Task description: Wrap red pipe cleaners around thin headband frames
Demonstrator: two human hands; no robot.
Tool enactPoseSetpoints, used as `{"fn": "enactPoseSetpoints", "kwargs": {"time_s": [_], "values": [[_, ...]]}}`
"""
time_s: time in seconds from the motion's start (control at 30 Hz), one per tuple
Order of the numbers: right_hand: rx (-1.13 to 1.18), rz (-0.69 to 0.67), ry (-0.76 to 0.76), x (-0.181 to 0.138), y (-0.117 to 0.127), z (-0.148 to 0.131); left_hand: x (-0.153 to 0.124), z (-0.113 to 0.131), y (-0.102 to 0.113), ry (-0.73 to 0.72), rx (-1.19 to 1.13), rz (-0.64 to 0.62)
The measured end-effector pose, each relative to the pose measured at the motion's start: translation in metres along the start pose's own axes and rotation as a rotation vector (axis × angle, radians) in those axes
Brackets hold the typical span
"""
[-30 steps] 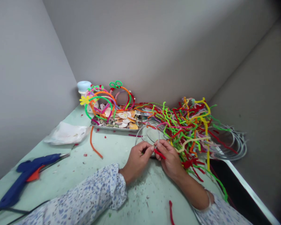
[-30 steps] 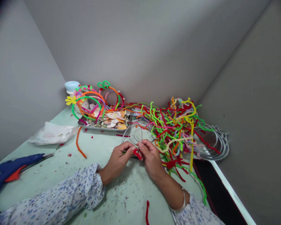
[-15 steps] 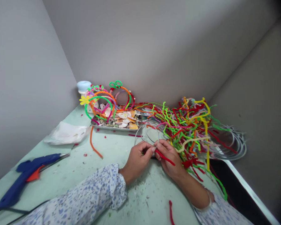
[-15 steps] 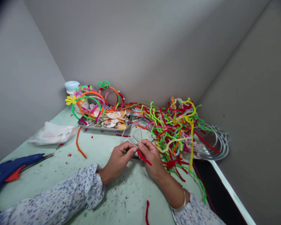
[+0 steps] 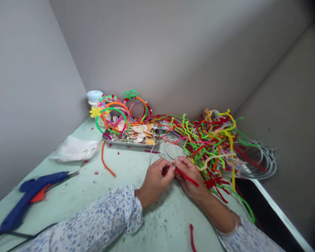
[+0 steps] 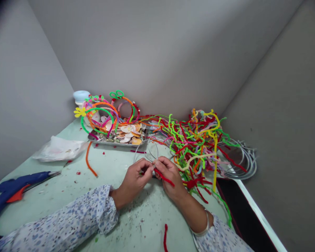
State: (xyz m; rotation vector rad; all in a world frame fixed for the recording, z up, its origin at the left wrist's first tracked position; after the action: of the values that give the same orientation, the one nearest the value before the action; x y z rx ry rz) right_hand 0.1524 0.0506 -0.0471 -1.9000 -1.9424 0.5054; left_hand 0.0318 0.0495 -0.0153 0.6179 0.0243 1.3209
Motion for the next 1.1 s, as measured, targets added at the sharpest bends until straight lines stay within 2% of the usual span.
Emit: {"fn": "enactPoseSetpoints", "kwargs": {"time_s": [0.4,0.67,1.1], "values": [[0.006,0.014,-0.021,-0.0004,-0.0013,-0.0001,-0.0005,-0.0041,-0.0023,-0.007,0.023,0.042],[0.035,0.0,-0.021,-0.0003,-0.0011,0.0013,-0.0043,0.0048,0.0023,-0.045,-0.024,-0.008],[0.048,0.017,-0.046,-0.0014,-0.0032,-0.0003,-0.0033,0.0038,0.0018,-0.032,0.044,0.049]]}}
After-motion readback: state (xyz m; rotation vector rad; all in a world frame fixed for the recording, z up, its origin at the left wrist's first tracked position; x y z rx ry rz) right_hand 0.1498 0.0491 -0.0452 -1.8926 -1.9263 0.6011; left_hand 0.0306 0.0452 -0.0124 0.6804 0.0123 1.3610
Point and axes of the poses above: each hand's wrist, its own x-axis towards the middle knuckle, its own y-axis out of the back of the hand, z = x × y, the point moved 6 cm from there along x, towards the middle knuckle, and after that the axes turned 6 degrees about x, right-handed, at the moved point
